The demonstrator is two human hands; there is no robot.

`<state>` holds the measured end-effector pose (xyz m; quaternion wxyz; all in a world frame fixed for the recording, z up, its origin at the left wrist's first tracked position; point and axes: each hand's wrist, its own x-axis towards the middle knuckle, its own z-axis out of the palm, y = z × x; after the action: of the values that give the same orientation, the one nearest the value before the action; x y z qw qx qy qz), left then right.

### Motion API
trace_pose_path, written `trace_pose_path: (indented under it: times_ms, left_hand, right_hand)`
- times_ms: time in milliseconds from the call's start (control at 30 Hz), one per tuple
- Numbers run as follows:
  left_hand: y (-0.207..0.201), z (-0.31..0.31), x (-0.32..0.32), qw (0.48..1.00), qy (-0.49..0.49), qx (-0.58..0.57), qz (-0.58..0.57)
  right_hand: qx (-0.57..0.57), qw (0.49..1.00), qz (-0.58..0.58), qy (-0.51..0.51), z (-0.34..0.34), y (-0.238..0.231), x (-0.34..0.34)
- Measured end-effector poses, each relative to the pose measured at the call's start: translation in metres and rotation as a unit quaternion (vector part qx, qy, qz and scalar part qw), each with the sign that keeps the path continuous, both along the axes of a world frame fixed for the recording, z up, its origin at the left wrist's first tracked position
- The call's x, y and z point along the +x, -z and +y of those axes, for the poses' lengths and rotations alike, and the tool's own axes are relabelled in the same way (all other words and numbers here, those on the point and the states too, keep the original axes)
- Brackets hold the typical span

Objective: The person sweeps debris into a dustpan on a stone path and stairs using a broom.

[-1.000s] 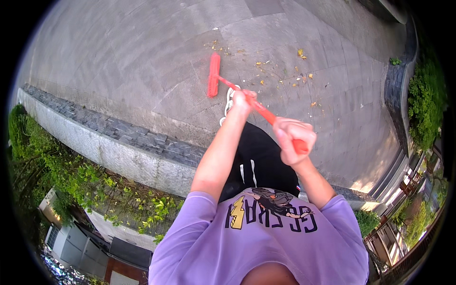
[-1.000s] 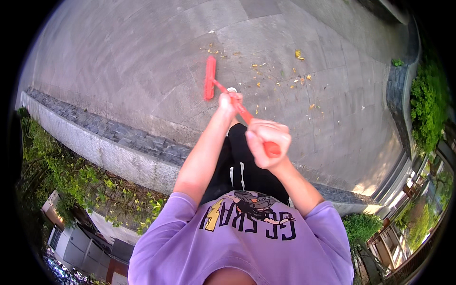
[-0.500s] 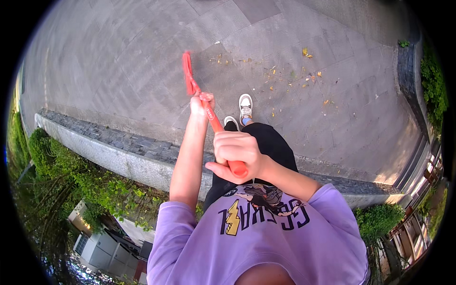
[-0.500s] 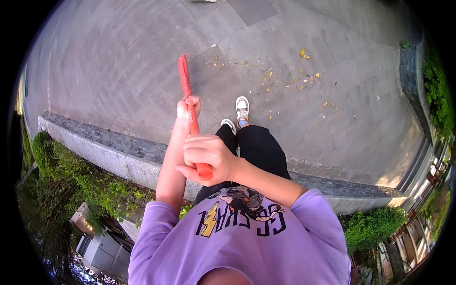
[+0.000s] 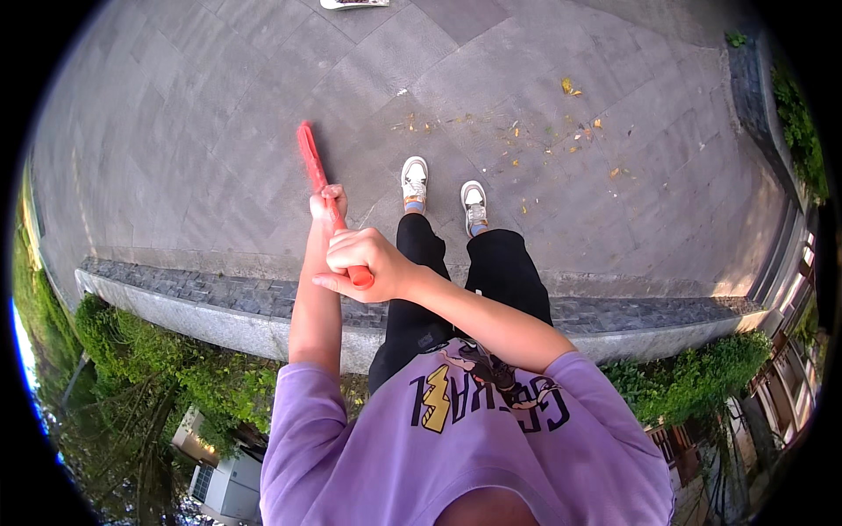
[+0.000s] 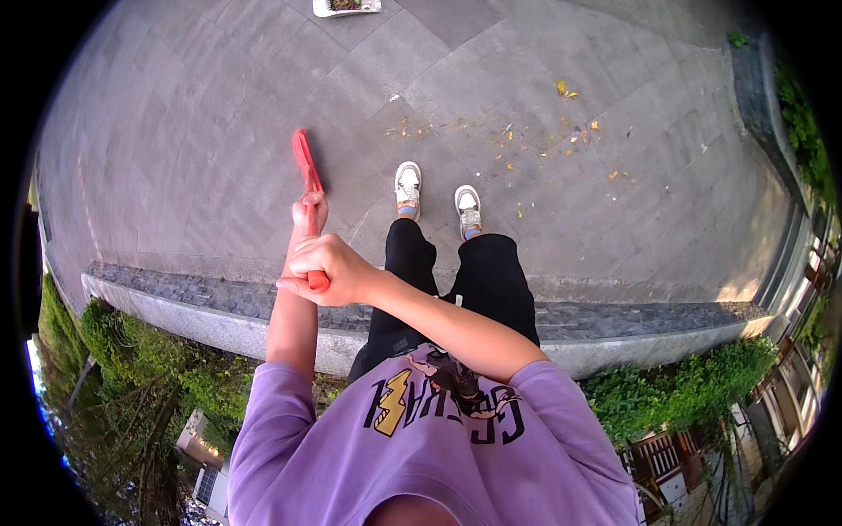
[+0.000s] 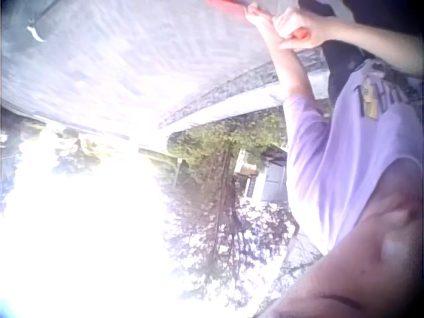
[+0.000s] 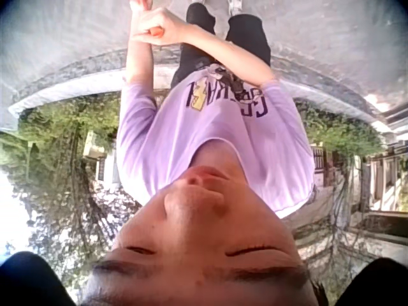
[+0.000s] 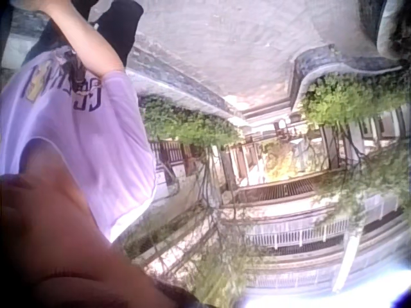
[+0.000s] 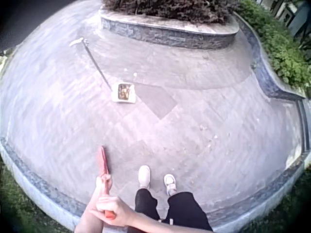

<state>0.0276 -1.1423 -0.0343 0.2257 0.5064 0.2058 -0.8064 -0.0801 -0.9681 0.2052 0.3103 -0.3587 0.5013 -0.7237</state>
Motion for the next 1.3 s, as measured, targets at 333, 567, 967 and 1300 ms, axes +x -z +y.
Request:
trace_pose_path:
  times_ms: [333,567,967,1300]
  left_hand:
    - [-0.012,0.110,-0.167,0.985,0.167,0.047,-0.005]
    - [-0.094,0.173,-0.230,0.969,0.217,0.116,0.020]
    - [0.001,0.034,-0.107,0.990,0.139,0.018,-0.022]
    - [-0.023,0.320,-0.267,0.942,0.296,0.151,0.044]
  right_hand:
    - [0.197,0.962,0.096,0.164,0.035,-0.049,-0.086]
    - [0.093,0.954,0.047,0.280,0.076,-0.111,-0.107]
    - [0.075,0.989,-0.012,0.126,0.032,-0.018,-0.069]
    - [0.228,0.928,0.096,0.278,0.224,-0.071,-0.150]
